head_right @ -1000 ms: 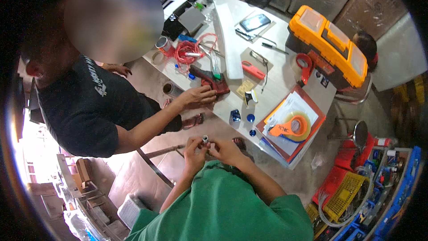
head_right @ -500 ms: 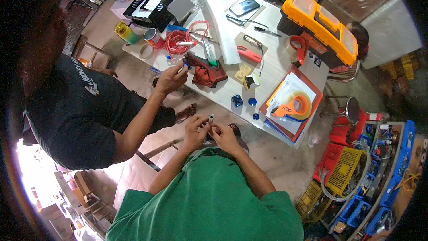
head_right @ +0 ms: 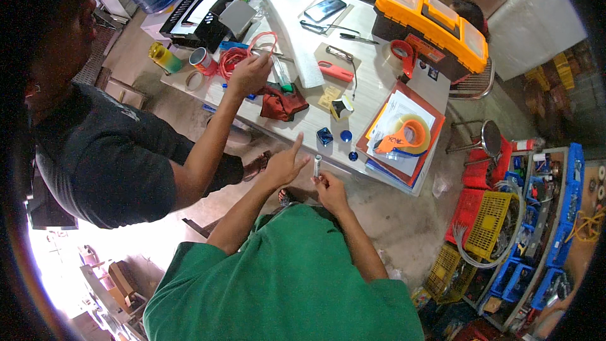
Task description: The person refills a white marker with blue ink using a small brush and an ink bottle. They dip the brush into the ink, apply ink into the marker tip, and repeat the process. Later, they briefly write on a bubble-wrapped tray before returning to refill the marker.
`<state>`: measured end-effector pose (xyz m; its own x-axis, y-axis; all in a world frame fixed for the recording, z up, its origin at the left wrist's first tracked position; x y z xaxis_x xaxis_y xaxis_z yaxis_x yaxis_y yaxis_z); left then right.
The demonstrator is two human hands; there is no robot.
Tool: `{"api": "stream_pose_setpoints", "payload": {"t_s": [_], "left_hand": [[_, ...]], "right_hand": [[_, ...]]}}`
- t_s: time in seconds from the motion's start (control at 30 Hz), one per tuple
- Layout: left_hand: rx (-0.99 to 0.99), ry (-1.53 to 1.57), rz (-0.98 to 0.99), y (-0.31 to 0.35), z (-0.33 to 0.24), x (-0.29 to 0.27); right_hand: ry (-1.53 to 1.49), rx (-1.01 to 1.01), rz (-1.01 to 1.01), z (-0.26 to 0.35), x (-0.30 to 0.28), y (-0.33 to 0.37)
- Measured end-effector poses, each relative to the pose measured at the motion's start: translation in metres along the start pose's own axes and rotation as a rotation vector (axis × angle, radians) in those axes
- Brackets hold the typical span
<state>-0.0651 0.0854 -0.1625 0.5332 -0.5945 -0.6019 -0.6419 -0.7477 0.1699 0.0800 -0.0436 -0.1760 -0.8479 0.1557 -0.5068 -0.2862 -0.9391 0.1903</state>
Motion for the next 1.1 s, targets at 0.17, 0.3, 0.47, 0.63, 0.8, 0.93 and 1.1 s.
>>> {"api": "stream_pose_setpoints", "payload": {"t_s": [0.17, 0.3, 0.47, 0.63, 0.8, 0.93, 1.1], "left_hand": [[-0.041, -0.111, 0.087, 0.004, 0.008, 0.007], [-0.139, -0.096, 0.097, 0.001, 0.009, -0.004], [-0.105, -0.25, 0.047, 0.003, -0.003, -0.023], [-0.127, -0.15, 0.083, 0.004, -0.008, -0.006], [-0.017, -0.224, 0.008, 0.005, -0.013, -0.011], [-0.012, -0.234, 0.094, 0.011, -0.013, -0.009], [-0.114, 0.025, 0.071, 0.014, -0.002, 0.002]], "right_hand": [[0.039, 0.07, -0.005, -0.01, -0.008, 0.003], [0.085, 0.126, 0.058, -0.014, -0.008, 0.003], [0.079, 0.07, 0.093, -0.012, -0.008, -0.005], [0.113, 0.063, 0.081, -0.017, -0.013, -0.005], [0.1, 0.054, 0.036, -0.016, -0.017, -0.006], [0.109, 0.095, -0.011, -0.021, -0.022, -0.009], [0.156, 0.135, -0.024, -0.028, -0.02, -0.015]]}}
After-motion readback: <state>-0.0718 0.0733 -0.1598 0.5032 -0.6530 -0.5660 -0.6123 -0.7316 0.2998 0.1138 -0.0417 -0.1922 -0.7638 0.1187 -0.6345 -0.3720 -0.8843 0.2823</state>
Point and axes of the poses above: each hand's wrist, its own y-axis away from the middle knuckle, its own x-axis out of the palm, z = x × y, the point moved 6 cm from there along -y, towards the middle knuckle, and after that the axes turned 14 degrees about y, right-handed, at the moved point
